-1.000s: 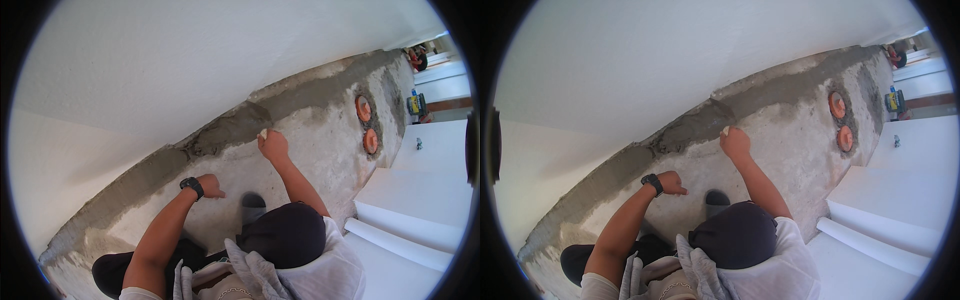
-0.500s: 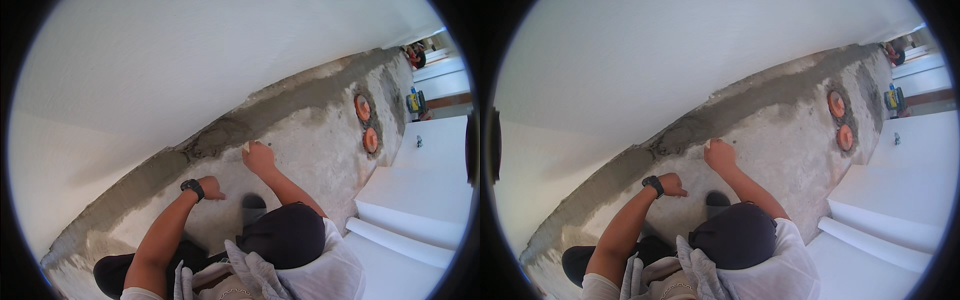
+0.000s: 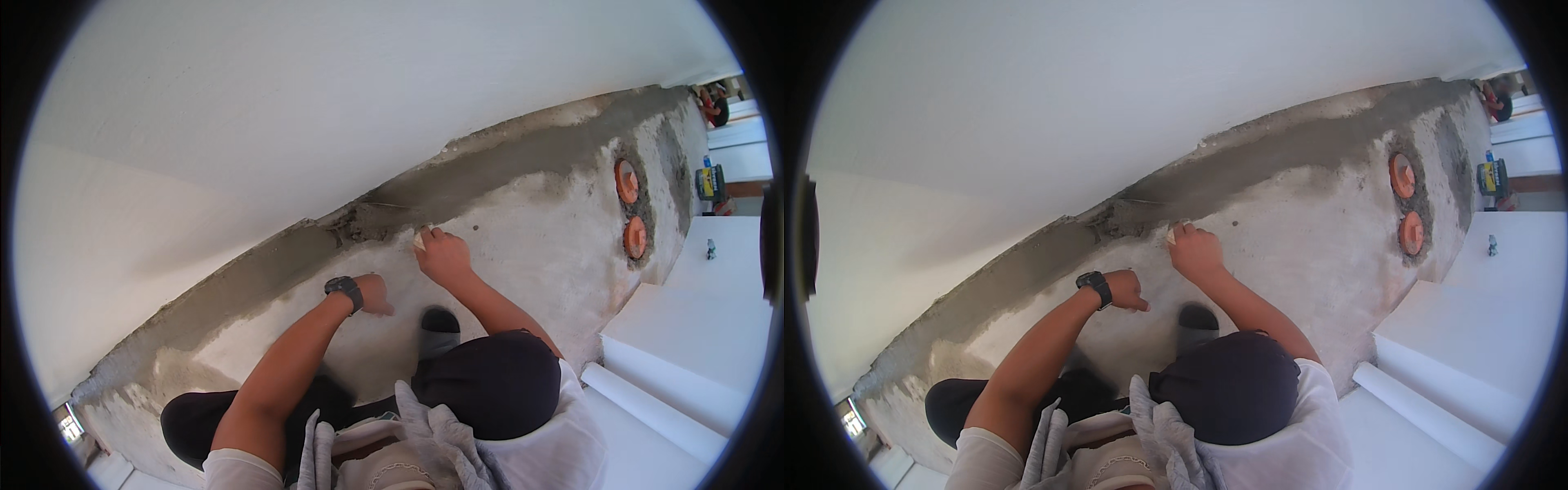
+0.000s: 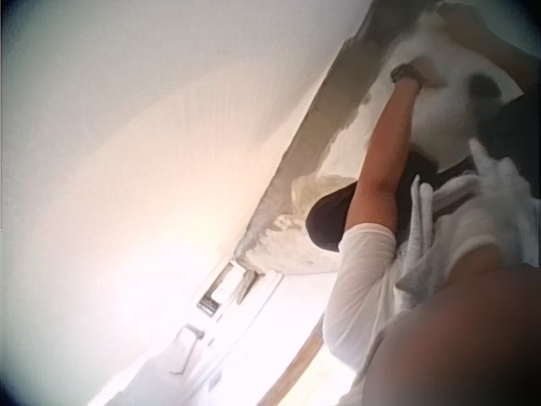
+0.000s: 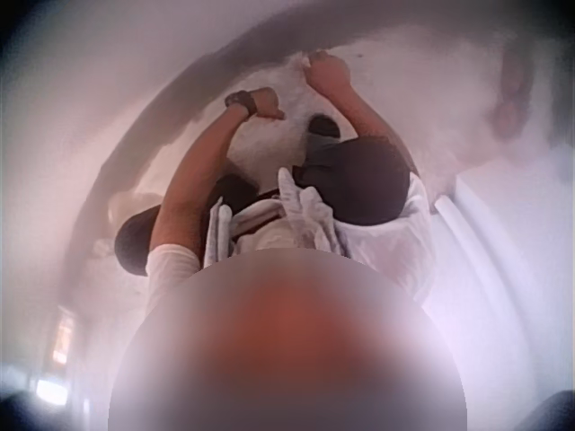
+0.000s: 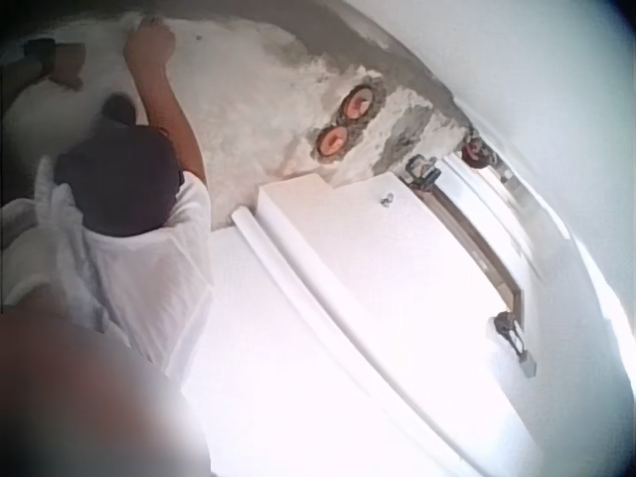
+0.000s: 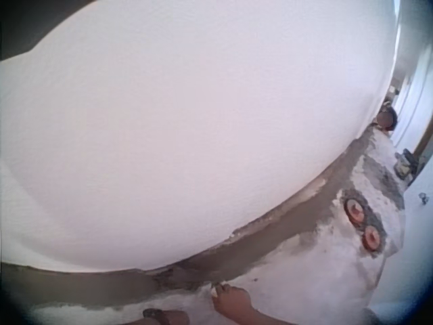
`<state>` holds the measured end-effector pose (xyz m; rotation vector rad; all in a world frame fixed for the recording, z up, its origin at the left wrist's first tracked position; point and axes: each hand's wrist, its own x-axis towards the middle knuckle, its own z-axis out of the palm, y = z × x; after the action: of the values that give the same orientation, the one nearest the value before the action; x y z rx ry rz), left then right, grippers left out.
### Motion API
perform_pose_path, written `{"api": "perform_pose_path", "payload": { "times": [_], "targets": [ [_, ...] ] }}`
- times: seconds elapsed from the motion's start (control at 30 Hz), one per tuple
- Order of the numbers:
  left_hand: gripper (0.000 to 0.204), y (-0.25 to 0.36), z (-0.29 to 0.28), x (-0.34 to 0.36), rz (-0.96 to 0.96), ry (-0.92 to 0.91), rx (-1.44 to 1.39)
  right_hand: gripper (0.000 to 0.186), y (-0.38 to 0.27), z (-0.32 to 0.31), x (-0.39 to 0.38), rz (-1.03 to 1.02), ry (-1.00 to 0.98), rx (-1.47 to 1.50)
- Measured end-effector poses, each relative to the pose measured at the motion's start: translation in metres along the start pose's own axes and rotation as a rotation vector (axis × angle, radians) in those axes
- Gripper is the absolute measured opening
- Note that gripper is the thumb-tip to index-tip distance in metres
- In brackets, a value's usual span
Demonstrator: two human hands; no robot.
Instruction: The person applies cement to a wall using a trowel, smoothing the surface along the lower section of the wall. The person works continuously along the wall, spreading and leveling the cement.
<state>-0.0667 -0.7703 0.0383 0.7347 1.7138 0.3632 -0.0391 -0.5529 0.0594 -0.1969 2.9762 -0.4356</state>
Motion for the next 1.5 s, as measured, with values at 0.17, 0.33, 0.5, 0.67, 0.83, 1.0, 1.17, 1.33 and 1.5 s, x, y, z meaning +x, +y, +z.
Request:
{"api": "perform_pose_path", "payload": {
  "times": [0.17,0.33,0.5,0.67,0.83,1.0,1.17,1.33,1.5],
  "targets": [
    [0.045,-0.002,0.001,0.002,0.011,0.01,-0.014,0.036,0.003,0.001,0.005,-0.034,0.034,0.026],
    [0.046,-0.002,0.007,0.003,0.003,-0.015,0.013,0.033,0.013,-0.01,0.021,-0.16,-0.038,0.053],
    [0.048,0.002,0.006,0.003,0.021,0.012,-0.006,0.033,0.027,-0.021,0.028,-0.067,-0.165,0.012],
    [0.051,0.004,0.009,-0.007,-0.023,-0.035,-0.082,0.027,0.028,-0.016,0.046,-0.174,-0.264,-0.03],
    [0.052,0.006,0.004,-0.02,-0.102,-0.015,-0.22,0.022,0.022,-0.03,0.044,-0.08,-0.37,-0.047],
    [0.051,0.021,0.004,-0.021,-0.091,0.002,-0.214,0.022,0.023,-0.03,0.035,-0.122,-0.309,0.049],
    [0.051,0.031,0.005,-0.027,-0.094,0.032,-0.199,0.023,0.027,-0.02,0.025,-0.072,-0.273,0.062],
    [0.053,0.031,0.004,-0.03,-0.096,0.054,-0.126,0.03,0.03,-0.034,0.02,-0.198,-0.106,-0.067],
    [0.052,0.026,0.003,-0.021,-0.063,0.064,-0.172,0.036,0.092,-0.074,0.0,0.147,-0.093,0.197]
  ]
}}
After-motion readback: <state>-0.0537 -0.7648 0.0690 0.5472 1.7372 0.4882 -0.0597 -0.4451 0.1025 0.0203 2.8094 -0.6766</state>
